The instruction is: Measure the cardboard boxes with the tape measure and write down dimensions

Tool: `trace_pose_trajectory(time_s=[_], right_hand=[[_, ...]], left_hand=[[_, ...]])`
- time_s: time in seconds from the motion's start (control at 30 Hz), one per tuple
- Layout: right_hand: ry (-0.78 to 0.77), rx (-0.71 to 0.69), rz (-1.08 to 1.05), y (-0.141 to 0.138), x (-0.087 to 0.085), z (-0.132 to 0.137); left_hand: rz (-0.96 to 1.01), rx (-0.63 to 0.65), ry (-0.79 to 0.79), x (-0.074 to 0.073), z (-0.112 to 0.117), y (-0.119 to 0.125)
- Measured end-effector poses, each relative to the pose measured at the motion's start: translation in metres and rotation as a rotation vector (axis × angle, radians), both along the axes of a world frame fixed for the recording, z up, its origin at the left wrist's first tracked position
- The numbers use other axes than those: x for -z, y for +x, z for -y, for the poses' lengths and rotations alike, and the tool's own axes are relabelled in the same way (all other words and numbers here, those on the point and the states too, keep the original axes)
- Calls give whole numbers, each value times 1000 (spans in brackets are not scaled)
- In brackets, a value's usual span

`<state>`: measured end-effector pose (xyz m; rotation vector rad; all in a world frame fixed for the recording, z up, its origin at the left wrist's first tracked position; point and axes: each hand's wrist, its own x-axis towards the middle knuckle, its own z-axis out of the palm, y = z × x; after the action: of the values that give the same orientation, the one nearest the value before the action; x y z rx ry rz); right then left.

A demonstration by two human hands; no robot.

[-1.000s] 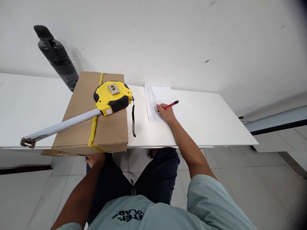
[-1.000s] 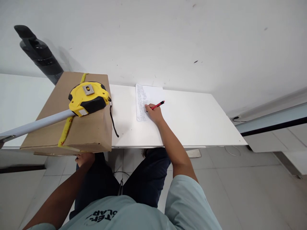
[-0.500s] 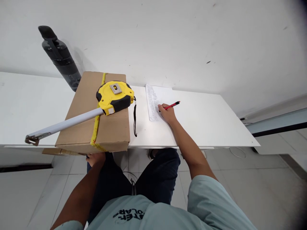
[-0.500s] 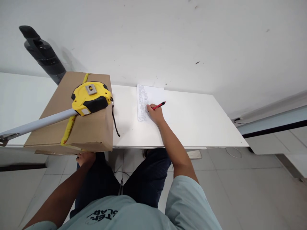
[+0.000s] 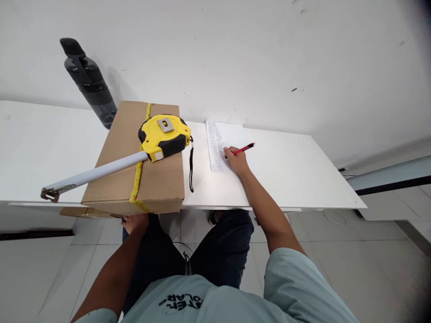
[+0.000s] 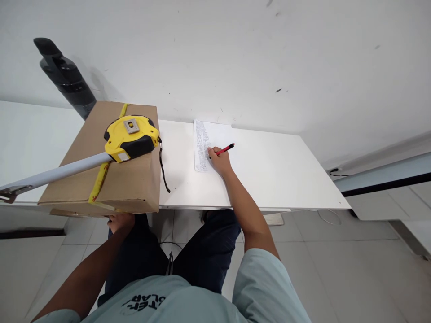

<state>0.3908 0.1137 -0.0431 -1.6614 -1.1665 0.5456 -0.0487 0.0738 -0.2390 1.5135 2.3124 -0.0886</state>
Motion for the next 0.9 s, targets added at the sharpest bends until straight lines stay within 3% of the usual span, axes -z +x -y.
trace_pose_trajectory(time_s=[0.9], right_hand=[[-12,59,3,-2,-2,1]], left_hand=[[-13,0,-7,-6,2,4]])
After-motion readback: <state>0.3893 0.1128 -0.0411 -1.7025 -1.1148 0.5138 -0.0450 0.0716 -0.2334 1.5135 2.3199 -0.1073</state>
